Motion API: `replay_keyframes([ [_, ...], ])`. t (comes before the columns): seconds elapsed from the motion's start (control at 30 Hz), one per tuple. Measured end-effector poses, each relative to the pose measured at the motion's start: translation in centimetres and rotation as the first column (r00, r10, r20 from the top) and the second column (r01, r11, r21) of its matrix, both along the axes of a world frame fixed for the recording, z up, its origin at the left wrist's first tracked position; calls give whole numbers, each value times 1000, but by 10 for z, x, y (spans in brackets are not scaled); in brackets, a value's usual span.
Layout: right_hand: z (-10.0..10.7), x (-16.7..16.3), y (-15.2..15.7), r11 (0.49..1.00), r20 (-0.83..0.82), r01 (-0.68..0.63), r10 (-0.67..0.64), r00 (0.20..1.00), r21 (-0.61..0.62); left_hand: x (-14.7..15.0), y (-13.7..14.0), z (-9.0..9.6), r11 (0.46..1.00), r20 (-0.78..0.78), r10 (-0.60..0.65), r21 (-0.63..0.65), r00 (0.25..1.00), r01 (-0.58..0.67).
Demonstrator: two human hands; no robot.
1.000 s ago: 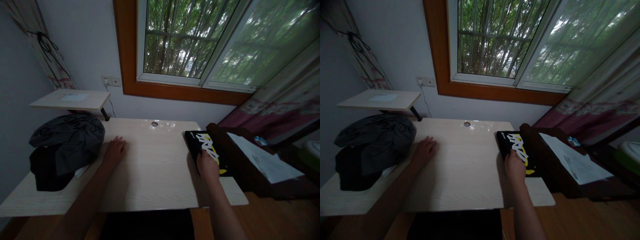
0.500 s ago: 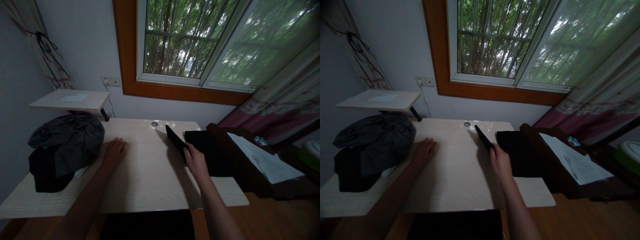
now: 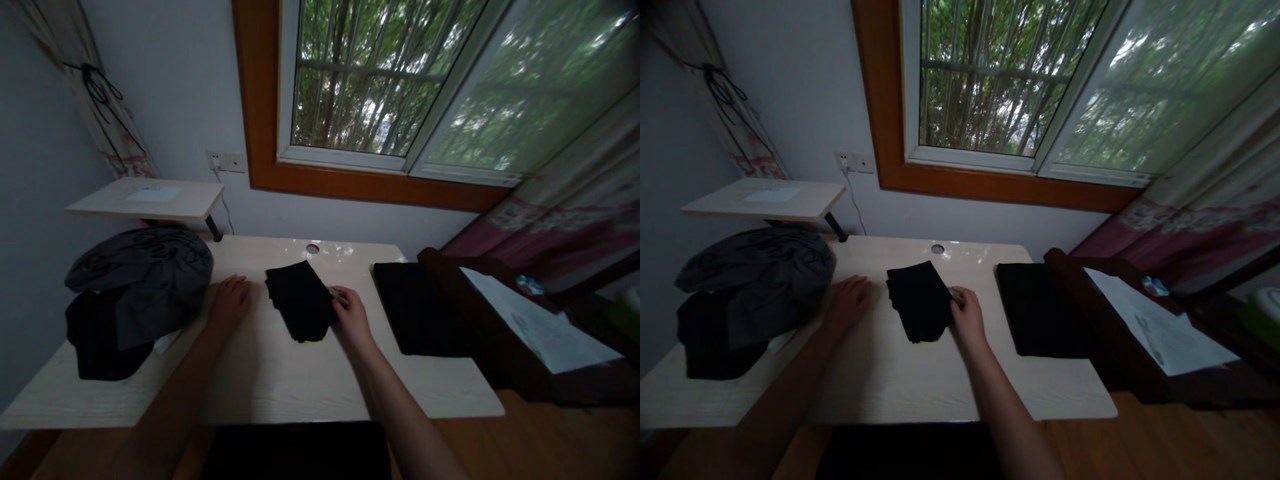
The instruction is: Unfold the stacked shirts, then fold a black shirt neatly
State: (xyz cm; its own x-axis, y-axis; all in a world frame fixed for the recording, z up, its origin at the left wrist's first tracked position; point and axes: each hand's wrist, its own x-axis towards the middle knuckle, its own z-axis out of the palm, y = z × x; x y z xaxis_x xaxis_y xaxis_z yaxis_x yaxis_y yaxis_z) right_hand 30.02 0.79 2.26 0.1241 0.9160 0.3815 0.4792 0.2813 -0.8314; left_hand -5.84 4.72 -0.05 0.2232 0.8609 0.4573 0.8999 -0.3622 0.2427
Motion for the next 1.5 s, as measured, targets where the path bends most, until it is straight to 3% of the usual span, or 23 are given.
replay_keyframes([
  [0.2,0,20,-25,994,329,-105,99,939,2,5,-3,5,999,-13,-49,9,999,49],
  [0.5,21,9,-41,968,512,-242,176,841,65,11,-13,17,944,-69,-326,-72,943,321],
  [0.7,21,-29,-50,877,602,-479,373,705,17,11,-13,19,944,-45,-319,-101,947,313],
  [0.97,17,-47,-47,899,606,-438,329,724,35,11,-14,17,951,-21,-303,-77,953,301],
  [1.1,20,-40,-43,920,437,-387,322,840,65,12,-13,17,951,-26,-301,-80,953,298],
  [1.2,29,-33,-38,980,172,-193,181,968,54,12,-13,18,950,-29,-305,-83,952,301],
  [1.27,37,-22,-33,999,-16,-40,40,999,1,11,-13,17,947,-31,-314,-81,949,311],
  [1.4,36,21,-17,974,-282,212,-226,932,-79,10,-13,16,949,-21,-309,-70,951,307],
  [1.5,19,61,-7,916,-442,370,-400,803,-157,11,-13,15,952,-9,-300,-64,954,299],
])
